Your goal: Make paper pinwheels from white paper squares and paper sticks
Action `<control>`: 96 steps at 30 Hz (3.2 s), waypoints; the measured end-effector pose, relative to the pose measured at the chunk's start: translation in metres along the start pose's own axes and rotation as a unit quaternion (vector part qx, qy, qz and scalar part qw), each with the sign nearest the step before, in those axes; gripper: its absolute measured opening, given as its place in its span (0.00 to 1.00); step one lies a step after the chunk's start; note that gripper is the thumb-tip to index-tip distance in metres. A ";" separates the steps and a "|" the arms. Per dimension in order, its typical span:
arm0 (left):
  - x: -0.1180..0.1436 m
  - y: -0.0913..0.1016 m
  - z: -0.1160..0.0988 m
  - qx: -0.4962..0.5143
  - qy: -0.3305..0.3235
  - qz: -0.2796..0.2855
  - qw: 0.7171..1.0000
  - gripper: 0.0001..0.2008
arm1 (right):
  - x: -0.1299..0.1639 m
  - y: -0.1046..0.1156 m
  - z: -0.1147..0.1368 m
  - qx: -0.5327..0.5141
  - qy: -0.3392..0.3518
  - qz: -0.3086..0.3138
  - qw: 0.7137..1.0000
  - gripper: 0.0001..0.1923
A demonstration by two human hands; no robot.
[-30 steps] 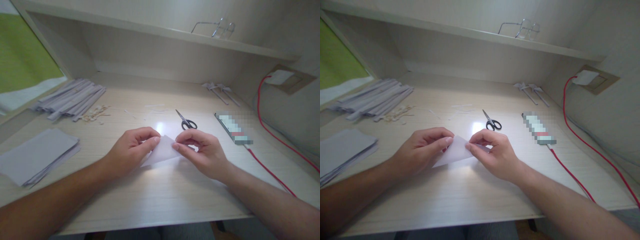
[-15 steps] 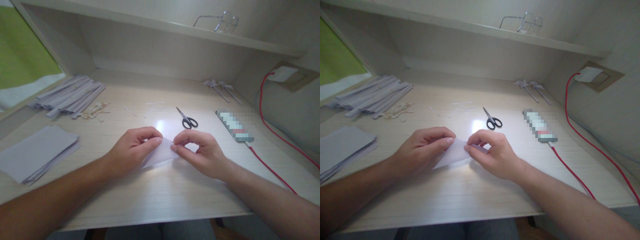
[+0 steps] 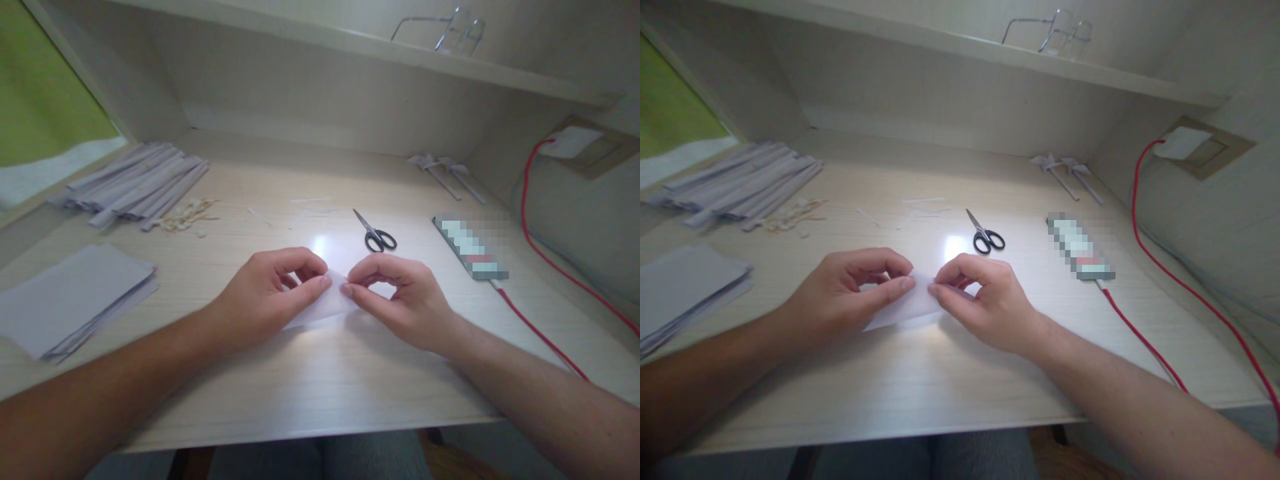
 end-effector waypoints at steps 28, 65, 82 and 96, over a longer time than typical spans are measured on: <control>0.003 0.010 -0.005 -0.004 -0.018 -0.098 0.995 0.07 | -0.001 0.001 -0.010 -0.145 -0.089 -0.040 0.985 0.13; 0.005 0.009 -0.005 0.029 -0.014 -0.090 0.995 0.08 | -0.002 0.013 0.002 -0.089 0.027 -0.112 0.989 0.03; 0.008 0.002 -0.014 0.057 -0.064 -0.072 0.994 0.05 | 0.001 0.003 -0.001 -0.101 -0.070 -0.039 0.992 0.05; 0.006 0.004 -0.008 0.101 -0.044 -0.080 0.991 0.04 | 0.005 0.005 -0.007 -0.099 -0.063 -0.041 0.992 0.13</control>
Point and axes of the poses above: each hand's wrist, its own x-axis away from the middle knuckle, its own y-axis out of the back of the hand, z = x × y, the point moved 5 cm from there along -x, towards the middle knuckle, and after that the axes turned 1 degree about y, right-handed, at the moved point
